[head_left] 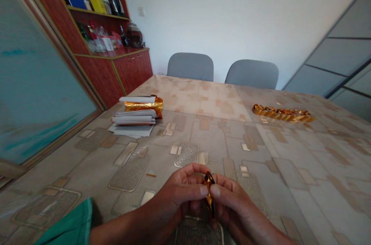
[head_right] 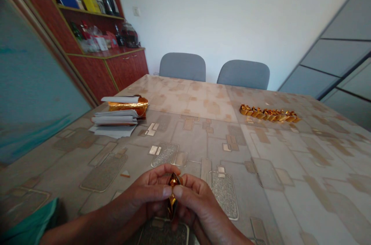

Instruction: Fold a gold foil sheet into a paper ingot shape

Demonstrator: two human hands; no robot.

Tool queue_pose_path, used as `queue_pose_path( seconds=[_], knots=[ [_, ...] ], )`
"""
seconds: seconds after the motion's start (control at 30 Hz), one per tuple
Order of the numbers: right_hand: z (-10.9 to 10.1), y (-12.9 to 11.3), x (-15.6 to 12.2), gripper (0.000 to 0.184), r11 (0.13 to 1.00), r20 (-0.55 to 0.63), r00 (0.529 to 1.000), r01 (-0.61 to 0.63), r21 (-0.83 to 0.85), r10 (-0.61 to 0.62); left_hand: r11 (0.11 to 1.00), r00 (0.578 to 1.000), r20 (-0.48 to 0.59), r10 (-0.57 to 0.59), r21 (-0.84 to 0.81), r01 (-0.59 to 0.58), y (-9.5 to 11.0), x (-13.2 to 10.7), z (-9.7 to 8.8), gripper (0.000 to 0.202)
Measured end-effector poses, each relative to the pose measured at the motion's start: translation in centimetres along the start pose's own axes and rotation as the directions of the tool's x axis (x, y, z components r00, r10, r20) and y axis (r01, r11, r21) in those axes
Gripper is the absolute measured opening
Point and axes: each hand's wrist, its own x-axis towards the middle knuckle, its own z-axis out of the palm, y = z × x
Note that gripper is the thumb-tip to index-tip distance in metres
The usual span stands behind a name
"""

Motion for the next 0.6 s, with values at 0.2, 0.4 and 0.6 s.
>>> queue_pose_path(
  seconds=[0.2, 0.4, 0.6],
  knots=[
    [-0.08, 0.13, 0.07, 0.037, 1.000, -0.021, 1.000, -0.011, -0.010, 0.011, 1.000, 1.000, -0.024, -0.007, -0.025, 0.007, 0.15, -0.03, 0.18, 0.031],
    [-0.13, 0.02, 0.34, 0.038, 1.000, -0.005, 1.000, 0.012, -0.016, -0.012, 0.997, 1.000, -0.002, 0.009, -0.071, -0.009, -0.04, -0.02, -0.15, 0.026],
    [0.47, -0.53, 0.06, 0.038, 0.999, -0.037, 0.999, -0.004, -0.045, 0.002, 0.999, 0.999, -0.034, 0.008, -0.051, -0.010, 0.15, -0.21, -0.11, 0.027]
  ],
)
